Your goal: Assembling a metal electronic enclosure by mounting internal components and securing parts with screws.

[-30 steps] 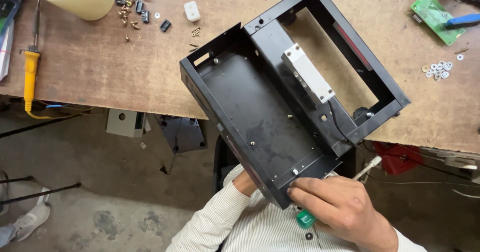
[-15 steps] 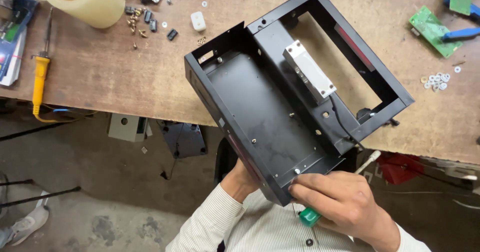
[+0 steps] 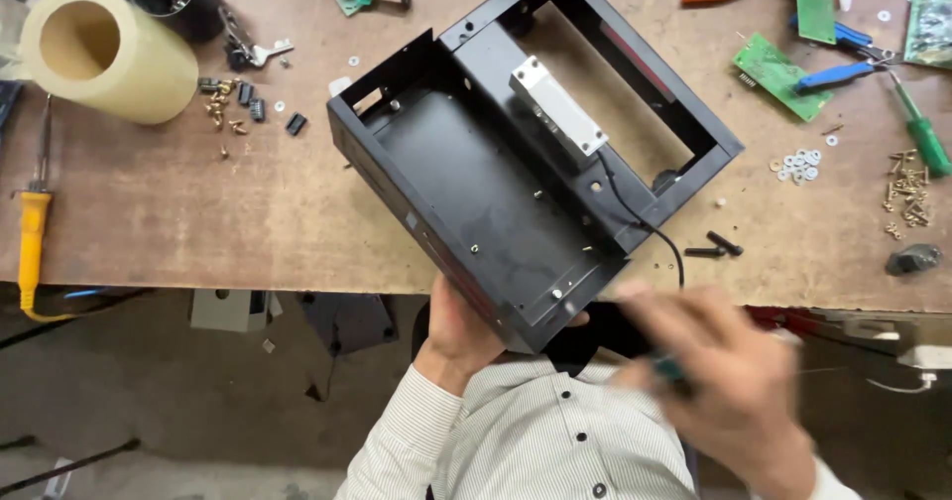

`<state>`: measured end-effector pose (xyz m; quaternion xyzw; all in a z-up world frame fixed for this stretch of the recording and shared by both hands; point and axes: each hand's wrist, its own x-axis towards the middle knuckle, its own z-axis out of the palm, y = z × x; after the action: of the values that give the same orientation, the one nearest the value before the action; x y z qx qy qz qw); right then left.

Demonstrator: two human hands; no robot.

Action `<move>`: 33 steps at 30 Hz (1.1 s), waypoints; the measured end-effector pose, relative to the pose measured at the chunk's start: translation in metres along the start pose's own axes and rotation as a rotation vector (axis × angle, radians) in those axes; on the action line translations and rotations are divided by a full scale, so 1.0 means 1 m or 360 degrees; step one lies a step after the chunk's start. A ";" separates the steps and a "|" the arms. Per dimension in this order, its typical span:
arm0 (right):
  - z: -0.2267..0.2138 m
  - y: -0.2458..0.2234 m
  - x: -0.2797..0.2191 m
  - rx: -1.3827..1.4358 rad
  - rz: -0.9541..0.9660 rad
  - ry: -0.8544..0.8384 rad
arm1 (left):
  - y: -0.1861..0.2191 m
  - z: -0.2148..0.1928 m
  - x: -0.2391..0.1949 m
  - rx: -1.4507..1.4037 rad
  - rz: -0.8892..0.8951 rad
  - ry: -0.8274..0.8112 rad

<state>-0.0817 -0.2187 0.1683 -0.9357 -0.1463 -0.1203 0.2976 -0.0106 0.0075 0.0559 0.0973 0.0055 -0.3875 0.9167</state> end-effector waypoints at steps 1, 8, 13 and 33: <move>-0.010 0.007 -0.003 -0.0276 0.0216 0.0119 | -0.001 -0.003 0.000 0.0005 0.0000 0.0167; -0.036 0.217 -0.069 -0.0734 0.1054 0.0508 | -0.009 -0.054 0.000 -0.0049 0.0049 0.0427; -0.022 0.478 -0.183 -0.0171 0.1133 0.0537 | -0.010 -0.051 0.000 0.0001 0.0026 0.0438; -0.022 0.612 -0.194 0.0024 0.1278 0.0323 | -0.011 -0.062 -0.001 -0.0070 0.0031 0.0365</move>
<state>-0.0537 -0.7491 -0.1941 -0.8996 0.2596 -0.0851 0.3407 -0.0149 0.0120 -0.0065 0.1207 0.1180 -0.3647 0.9157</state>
